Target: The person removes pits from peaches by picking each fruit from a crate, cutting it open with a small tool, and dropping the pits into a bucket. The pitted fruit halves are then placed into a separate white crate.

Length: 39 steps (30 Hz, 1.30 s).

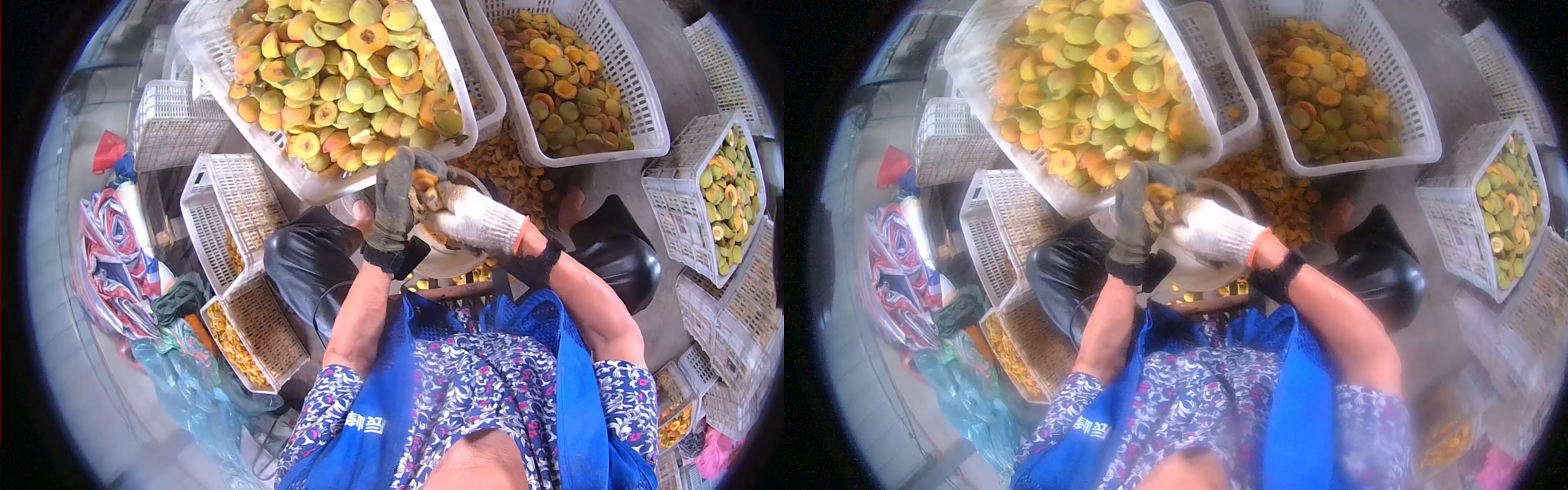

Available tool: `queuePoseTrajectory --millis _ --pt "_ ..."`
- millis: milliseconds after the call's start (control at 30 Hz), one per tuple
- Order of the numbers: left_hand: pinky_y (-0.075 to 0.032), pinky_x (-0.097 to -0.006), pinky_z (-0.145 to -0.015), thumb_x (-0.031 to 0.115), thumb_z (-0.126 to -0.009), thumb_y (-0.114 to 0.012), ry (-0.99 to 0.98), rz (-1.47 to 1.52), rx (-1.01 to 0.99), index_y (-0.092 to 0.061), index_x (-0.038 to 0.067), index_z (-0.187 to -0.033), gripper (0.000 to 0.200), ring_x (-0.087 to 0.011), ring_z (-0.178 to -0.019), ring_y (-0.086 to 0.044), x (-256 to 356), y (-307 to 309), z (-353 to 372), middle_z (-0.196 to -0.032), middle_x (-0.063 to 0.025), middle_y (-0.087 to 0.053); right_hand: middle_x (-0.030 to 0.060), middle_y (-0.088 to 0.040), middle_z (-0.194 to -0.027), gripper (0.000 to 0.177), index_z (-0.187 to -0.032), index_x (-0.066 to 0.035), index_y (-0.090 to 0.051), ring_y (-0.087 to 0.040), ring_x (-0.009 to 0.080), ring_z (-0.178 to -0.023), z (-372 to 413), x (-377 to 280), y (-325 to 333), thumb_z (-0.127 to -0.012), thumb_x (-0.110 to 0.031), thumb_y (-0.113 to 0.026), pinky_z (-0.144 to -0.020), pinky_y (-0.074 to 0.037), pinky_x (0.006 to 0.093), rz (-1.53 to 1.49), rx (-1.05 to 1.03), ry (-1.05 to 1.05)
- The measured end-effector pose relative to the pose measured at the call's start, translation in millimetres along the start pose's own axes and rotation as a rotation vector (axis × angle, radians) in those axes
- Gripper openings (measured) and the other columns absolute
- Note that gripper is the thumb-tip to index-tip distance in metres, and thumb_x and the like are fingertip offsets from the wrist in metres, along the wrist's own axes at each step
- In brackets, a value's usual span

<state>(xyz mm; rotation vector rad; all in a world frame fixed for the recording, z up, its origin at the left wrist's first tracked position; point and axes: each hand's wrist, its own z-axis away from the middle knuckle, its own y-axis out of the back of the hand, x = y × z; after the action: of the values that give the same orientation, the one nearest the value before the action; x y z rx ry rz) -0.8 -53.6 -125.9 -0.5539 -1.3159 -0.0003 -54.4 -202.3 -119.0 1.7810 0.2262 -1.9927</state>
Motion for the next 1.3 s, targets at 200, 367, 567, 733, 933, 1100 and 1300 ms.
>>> queuePoseTrajectory --millis 200,367,567,733,933,1100,1300 --pt "-0.054 -0.0417 -0.079 0.041 -0.100 -0.042 0.212 0.336 -0.168 -0.059 0.001 -0.086 0.045 -0.0255 -0.079 -0.063 1 -1 17 -0.083 -0.0108 -0.060 -0.0071 -0.048 -0.058 0.011 -0.086 -0.010 -0.062 -0.041 0.0017 -0.043 20 -22 -5 -0.086 -0.021 -0.061 -0.037 -0.030 0.0192 -1.053 -0.173 -0.542" --pt "-0.054 -0.0420 -0.082 0.047 -0.098 -0.042 0.224 0.260 0.381 -0.060 0.004 -0.100 0.047 -0.0247 -0.087 -0.064 28 37 9 -0.095 -0.0113 -0.063 0.0075 -0.059 -0.065 0.024 -0.089 0.000 -0.063 -0.058 0.0197 -0.057 16 22 -1 -0.083 -0.022 -0.058 -0.054 -0.047 0.0325 -0.238 -0.498 -0.127" --pt "-0.054 -0.0342 -0.079 0.041 -0.096 -0.050 -0.126 -0.323 0.125 -0.060 0.002 -0.112 0.043 -0.0229 -0.085 -0.066 89 2 -39 -0.103 -0.0088 -0.065 0.0239 -0.063 -0.092 0.032 -0.096 0.004 -0.062 -0.064 0.0371 -0.086 16 -30 18 -0.083 -0.023 -0.049 -0.075 -0.051 0.0448 0.199 -0.383 -0.343" --pt "-0.049 -0.0381 -0.085 0.018 -0.087 -0.058 0.205 -1.988 -0.219 -0.061 0.010 -0.118 0.032 -0.0263 -0.102 -0.062 54 60 -60 -0.114 -0.0145 -0.062 0.0243 -0.062 -0.097 0.032 -0.098 0.003 -0.061 -0.062 0.0363 -0.089 9 23 14 -0.084 -0.023 -0.050 -0.078 -0.051 0.0427 0.375 -0.345 0.006" --pt "-0.048 -0.0409 -0.085 0.013 -0.080 -0.062 -0.036 -2.005 -0.491 -0.059 0.012 -0.121 0.042 -0.0321 -0.101 -0.061 44 91 -61 -0.111 -0.0157 -0.062 0.0240 -0.062 -0.099 0.032 -0.101 0.002 -0.061 -0.061 0.0385 -0.094 9 24 15 -0.083 -0.023 -0.053 -0.085 -0.049 0.0421 0.361 -0.267 0.009" --pt "-0.049 -0.0353 -0.085 0.011 -0.081 -0.066 0.128 -1.594 -0.268 -0.056 0.008 -0.123 0.043 -0.0261 -0.100 -0.063 65 83 -44 -0.115 -0.0145 -0.061 0.0232 -0.063 -0.105 0.035 -0.109 0.001 -0.060 -0.060 0.0386 -0.098 2 25 15 -0.084 -0.023 -0.055 -0.087 -0.049 0.0403 0.251 -0.134 -0.063" --pt "-0.055 -0.0299 -0.077 0.012 -0.087 -0.065 0.240 -0.468 0.025 -0.049 -0.002 -0.127 0.045 -0.0178 -0.096 -0.061 93 38 -13 -0.118 -0.0095 -0.055 0.0206 -0.063 -0.109 0.037 -0.114 -0.004 -0.060 -0.060 0.0350 -0.100 -12 -6 14 -0.087 -0.029 -0.057 -0.085 -0.048 0.0418 -0.012 0.201 -0.046"
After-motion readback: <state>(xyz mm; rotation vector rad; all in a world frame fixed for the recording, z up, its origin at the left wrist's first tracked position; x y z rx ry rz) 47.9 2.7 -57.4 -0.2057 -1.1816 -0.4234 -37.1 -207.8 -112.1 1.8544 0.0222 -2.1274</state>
